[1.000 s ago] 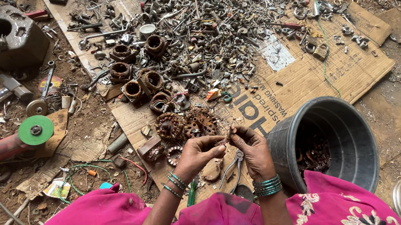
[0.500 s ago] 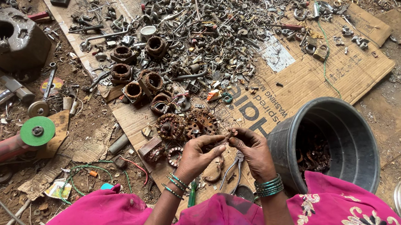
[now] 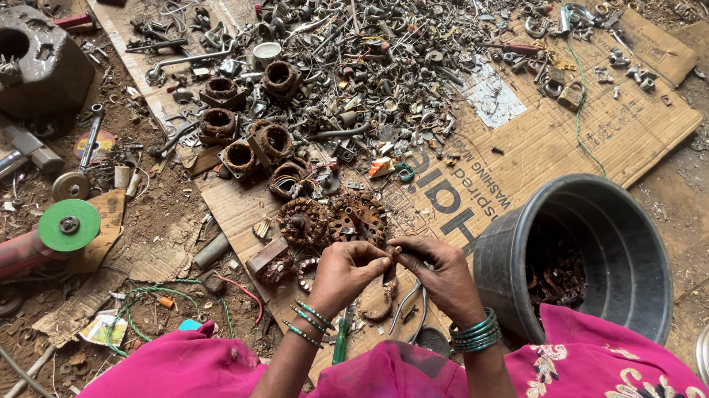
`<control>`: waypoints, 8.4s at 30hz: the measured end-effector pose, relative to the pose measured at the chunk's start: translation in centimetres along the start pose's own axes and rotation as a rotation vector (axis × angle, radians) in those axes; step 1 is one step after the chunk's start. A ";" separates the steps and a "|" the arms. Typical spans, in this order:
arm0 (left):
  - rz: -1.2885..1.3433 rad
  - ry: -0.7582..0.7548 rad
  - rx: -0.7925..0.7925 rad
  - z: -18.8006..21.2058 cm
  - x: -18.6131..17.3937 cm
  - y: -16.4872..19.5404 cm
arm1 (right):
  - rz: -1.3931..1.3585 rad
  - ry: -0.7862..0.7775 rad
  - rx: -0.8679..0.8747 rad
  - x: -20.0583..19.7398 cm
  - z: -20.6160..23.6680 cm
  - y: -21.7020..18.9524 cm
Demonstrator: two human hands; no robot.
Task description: The person sits on the ground and uses pliers to remove small metal rings from a circular metal component. The removed rings are placed into a nearby bucket. The person repeats this process with multiple similar components.
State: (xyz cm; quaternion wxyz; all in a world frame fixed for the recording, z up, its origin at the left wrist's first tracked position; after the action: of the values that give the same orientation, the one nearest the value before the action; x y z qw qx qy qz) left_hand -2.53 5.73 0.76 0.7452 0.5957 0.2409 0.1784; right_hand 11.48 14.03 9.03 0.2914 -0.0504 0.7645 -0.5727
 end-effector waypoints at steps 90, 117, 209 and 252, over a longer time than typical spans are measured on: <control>0.556 -0.061 -0.052 -1.3 -2.2 0.7 | -0.424 -0.314 0.671 0.2 6.8 5.9; 0.044 -0.004 0.396 -0.2 -2.3 3.3 | -0.796 -0.303 0.837 1.1 7.9 3.6; -0.880 0.129 0.862 2.9 0.7 4.7 | -0.041 -0.470 0.282 0.0 8.5 8.0; 0.940 -0.199 -0.316 0.9 -0.6 2.6 | 0.048 -0.219 0.186 0.0 7.9 5.4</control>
State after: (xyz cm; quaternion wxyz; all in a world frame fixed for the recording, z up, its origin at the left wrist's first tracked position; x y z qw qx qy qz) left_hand -2.49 5.28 3.52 0.6846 0.5339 -0.1556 0.4713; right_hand 16.89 9.17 2.79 0.3901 -0.0667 0.6728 -0.6251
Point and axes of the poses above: each hand's wrist, its own z-axis away from the middle knuckle, its own x-axis out of the palm, y = z × x, the point moved 7 cm from there along -z, towards the middle knuckle, and after that the axes turned 15 degrees about y, right-handed, at the moved point
